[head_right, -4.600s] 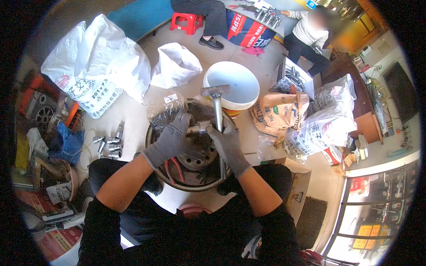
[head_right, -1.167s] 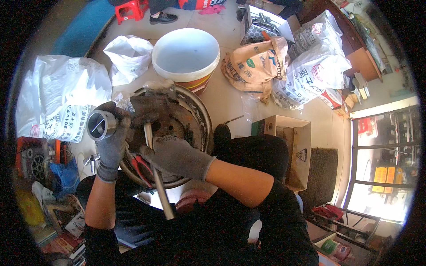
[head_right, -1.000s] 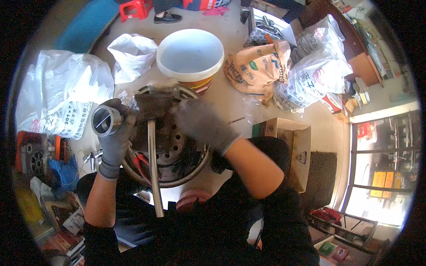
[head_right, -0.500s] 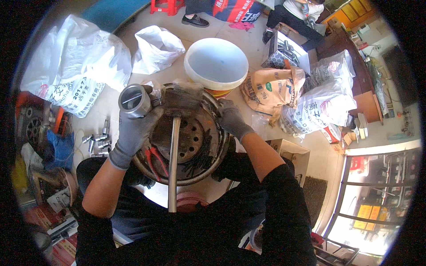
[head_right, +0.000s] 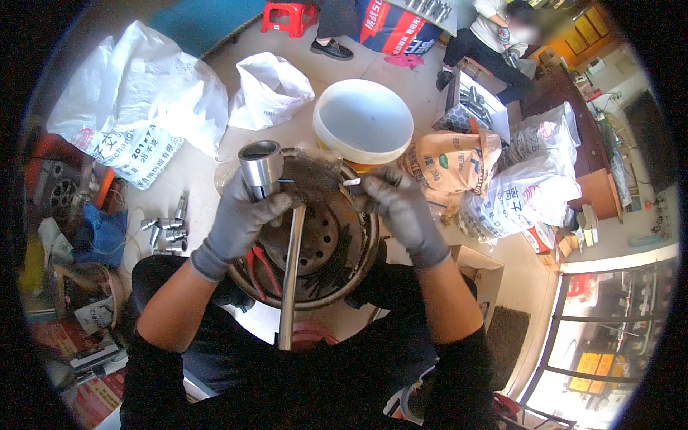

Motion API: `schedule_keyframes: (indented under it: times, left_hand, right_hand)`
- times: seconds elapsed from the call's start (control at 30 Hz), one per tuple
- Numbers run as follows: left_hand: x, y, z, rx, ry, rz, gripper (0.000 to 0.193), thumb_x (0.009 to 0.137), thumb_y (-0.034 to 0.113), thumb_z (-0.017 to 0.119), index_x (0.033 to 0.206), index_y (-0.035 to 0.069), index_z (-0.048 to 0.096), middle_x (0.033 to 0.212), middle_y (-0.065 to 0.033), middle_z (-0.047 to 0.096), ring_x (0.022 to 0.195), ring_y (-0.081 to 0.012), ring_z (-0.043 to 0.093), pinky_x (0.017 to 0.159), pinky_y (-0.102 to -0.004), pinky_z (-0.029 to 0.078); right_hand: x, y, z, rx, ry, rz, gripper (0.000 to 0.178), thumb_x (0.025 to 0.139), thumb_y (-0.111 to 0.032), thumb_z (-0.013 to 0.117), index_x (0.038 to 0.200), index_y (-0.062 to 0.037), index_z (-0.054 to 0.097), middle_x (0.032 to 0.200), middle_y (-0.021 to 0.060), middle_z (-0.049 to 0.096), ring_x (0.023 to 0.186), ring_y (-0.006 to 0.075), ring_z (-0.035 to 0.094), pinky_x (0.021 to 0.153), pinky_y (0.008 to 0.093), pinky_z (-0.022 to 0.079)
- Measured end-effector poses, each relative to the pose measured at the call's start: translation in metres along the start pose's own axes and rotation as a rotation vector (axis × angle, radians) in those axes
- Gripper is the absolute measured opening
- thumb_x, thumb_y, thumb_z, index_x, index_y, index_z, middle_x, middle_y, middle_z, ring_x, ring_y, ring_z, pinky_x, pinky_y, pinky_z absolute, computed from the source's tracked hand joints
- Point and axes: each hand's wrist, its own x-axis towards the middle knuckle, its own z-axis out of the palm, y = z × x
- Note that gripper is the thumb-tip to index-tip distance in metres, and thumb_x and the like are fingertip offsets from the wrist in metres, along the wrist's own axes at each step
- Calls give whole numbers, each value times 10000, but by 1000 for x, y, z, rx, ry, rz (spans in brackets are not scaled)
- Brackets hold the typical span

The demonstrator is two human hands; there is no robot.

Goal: The person sits on the floor and uses a hammer to shape small cylindrical metal parts. They repeatedly pick up a part, place it on a metal base, and strike it with the hammer to deform its shape. The person handles the parts one at a time, rotating them to work on different sides.

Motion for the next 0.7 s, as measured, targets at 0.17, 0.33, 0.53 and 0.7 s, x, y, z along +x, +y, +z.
schedule_keyframes:
  times: [0.17,0.33,0.53,0.7]
  left_hand:
    - [1,-9,9,-154,7,11,535,886,190,773,1290,41,454,962,-29,594,805,-93,628,607,-214,524]
    - [2,-16,6,-185,-57,-162,514,907,37,688,1349,40,425,1102,-50,578,974,-139,603,845,-290,553]
    - [1,-22,12,-29,-29,-9,533,929,54,657,1383,49,378,1140,-59,564,1045,-144,573,908,-301,525]
    - [-1,-27,13,-33,-30,35,538,956,77,631,1406,51,338,1201,-70,531,1089,-147,544,920,-310,514]
  right_hand:
    - [-17,2,46,168,-52,-120,258,989,-171,610,1157,21,572,1055,142,678,903,213,682,846,368,582]
    - [-15,-4,60,506,-361,-128,166,995,-129,579,1131,-35,557,1016,154,671,908,239,698,827,372,603]
    - [-25,-3,78,97,-30,51,230,1022,-156,546,1212,-28,560,825,51,555,646,136,531,559,281,465]
    - [-14,7,84,-69,3,-25,198,1017,-181,586,1136,-22,572,860,50,592,660,95,542,574,232,466]
